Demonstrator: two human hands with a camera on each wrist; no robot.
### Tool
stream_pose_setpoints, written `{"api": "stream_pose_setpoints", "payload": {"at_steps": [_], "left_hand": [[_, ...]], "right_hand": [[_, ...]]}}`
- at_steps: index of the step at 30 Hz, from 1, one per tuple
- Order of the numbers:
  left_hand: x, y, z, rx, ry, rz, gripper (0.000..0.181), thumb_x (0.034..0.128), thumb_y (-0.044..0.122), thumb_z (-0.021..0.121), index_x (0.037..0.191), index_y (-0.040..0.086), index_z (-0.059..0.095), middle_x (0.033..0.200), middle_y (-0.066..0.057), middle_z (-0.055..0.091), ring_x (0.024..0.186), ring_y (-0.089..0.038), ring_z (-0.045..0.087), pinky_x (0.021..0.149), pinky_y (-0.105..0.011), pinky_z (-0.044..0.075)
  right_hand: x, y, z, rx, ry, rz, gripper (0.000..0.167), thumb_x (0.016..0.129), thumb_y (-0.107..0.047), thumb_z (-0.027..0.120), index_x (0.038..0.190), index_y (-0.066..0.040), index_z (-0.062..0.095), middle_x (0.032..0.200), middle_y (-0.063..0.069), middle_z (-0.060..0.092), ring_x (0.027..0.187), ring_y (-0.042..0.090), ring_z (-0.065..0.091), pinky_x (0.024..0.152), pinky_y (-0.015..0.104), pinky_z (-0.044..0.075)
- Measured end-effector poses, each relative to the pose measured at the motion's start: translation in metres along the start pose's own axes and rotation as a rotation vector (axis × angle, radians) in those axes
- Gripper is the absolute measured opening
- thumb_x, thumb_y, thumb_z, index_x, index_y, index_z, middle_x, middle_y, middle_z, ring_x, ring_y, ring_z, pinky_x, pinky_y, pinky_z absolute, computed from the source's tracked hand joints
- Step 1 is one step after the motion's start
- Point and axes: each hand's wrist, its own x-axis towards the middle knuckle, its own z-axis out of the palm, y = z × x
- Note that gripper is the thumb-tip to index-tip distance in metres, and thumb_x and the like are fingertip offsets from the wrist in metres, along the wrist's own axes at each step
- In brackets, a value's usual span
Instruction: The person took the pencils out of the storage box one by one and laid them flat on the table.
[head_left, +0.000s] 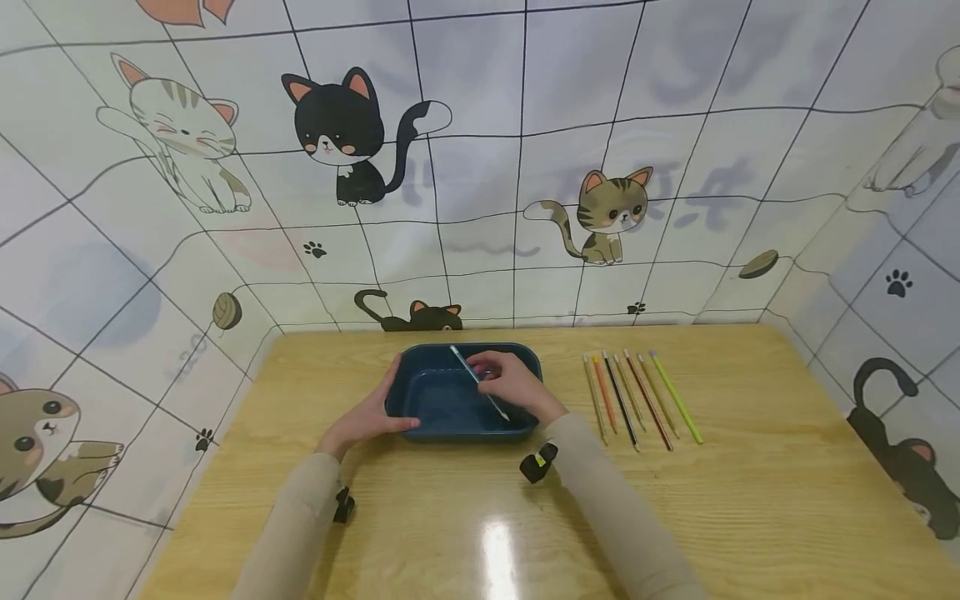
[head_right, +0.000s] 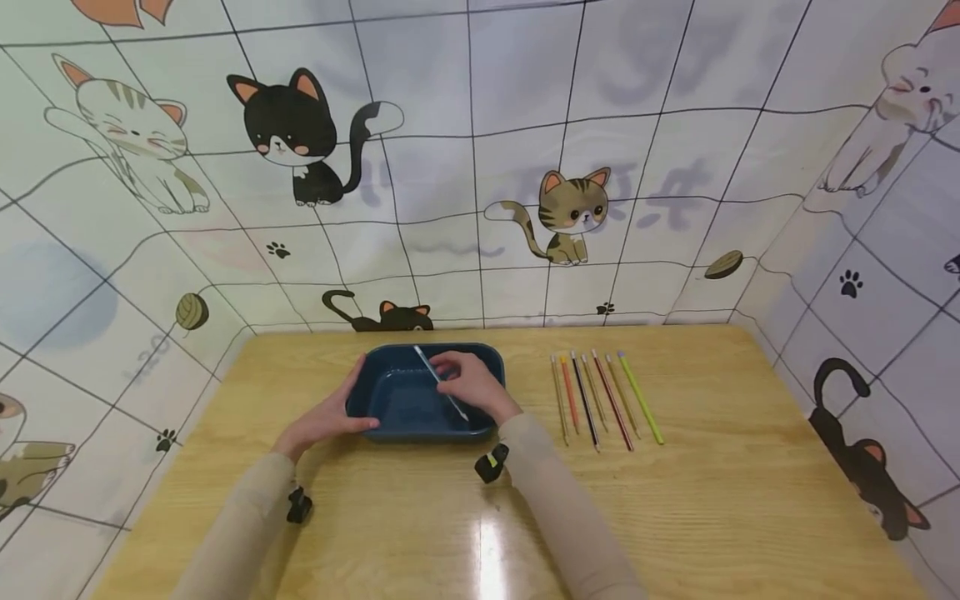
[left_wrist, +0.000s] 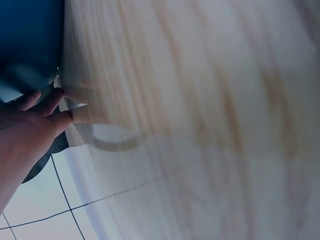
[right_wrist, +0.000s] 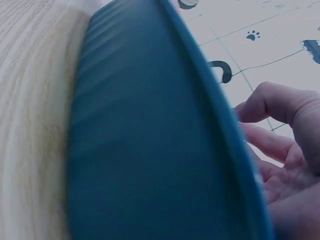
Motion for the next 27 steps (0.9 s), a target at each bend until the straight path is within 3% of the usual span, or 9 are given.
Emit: {"api": "stream_pose_setpoints", "payload": {"at_steps": [6, 15, 18, 24, 27], "left_hand": [[-0.002, -0.001, 0.003, -0.002, -0.012, 0.003, 0.12, 0.079, 0.032, 0.08, 0.154, 0.03, -0.013, 0.16, -0.006, -0.012, 0.144, -0.032, -0.003, 0.111, -0.057, 0.009], [-0.002, 0.001, 0.002, 0.005, 0.0, 0.007, 0.117, 0.0805, 0.022, 0.079, 0.154, 0.027, -0.012, 0.16, -0.009, -0.011, 0.144, -0.036, -0.002, 0.11, -0.059, 0.009], [-0.003, 0.008, 0.003, 0.003, -0.005, -0.003, 0.116, 0.0808, 0.018, 0.078, 0.155, 0.021, -0.012, 0.16, -0.011, -0.012, 0.143, -0.038, -0.003, 0.11, -0.06, 0.009], [-0.013, 0.035, -0.001, -0.01, -0.028, -0.011, 0.114, 0.0816, 0.016, 0.077, 0.154, 0.012, -0.011, 0.159, -0.018, -0.011, 0.143, -0.041, -0.002, 0.11, -0.06, 0.01], [-0.015, 0.038, -0.003, -0.024, -0.029, -0.012, 0.114, 0.0817, 0.017, 0.077, 0.154, 0.012, -0.011, 0.159, -0.017, -0.011, 0.143, -0.041, -0.002, 0.11, -0.061, 0.01]], "right_hand": [[-0.016, -0.004, -0.016, -0.038, 0.072, 0.017, 0.04, 0.084, 0.002, 0.064, 0.125, 0.0, 0.061, 0.106, 0.013, 0.062, 0.085, 0.023, 0.058, 0.07, 0.034, 0.049], [-0.034, -0.008, -0.045, -0.096, 0.131, 0.005, 0.043, 0.084, 0.004, 0.063, 0.127, 0.002, 0.058, 0.107, 0.017, 0.06, 0.083, 0.026, 0.056, 0.066, 0.035, 0.048], [-0.042, -0.003, -0.054, -0.092, 0.143, 0.032, 0.045, 0.084, 0.004, 0.062, 0.129, 0.001, 0.056, 0.107, 0.018, 0.059, 0.084, 0.027, 0.056, 0.066, 0.035, 0.048], [-0.056, 0.012, -0.073, -0.1, 0.163, 0.094, 0.047, 0.087, 0.002, 0.061, 0.133, -0.004, 0.054, 0.115, 0.019, 0.058, 0.089, 0.029, 0.055, 0.07, 0.037, 0.047], [-0.062, 0.02, -0.081, -0.115, 0.175, 0.107, 0.047, 0.088, 0.001, 0.061, 0.134, -0.004, 0.053, 0.116, 0.02, 0.058, 0.09, 0.028, 0.055, 0.07, 0.037, 0.047]]}}
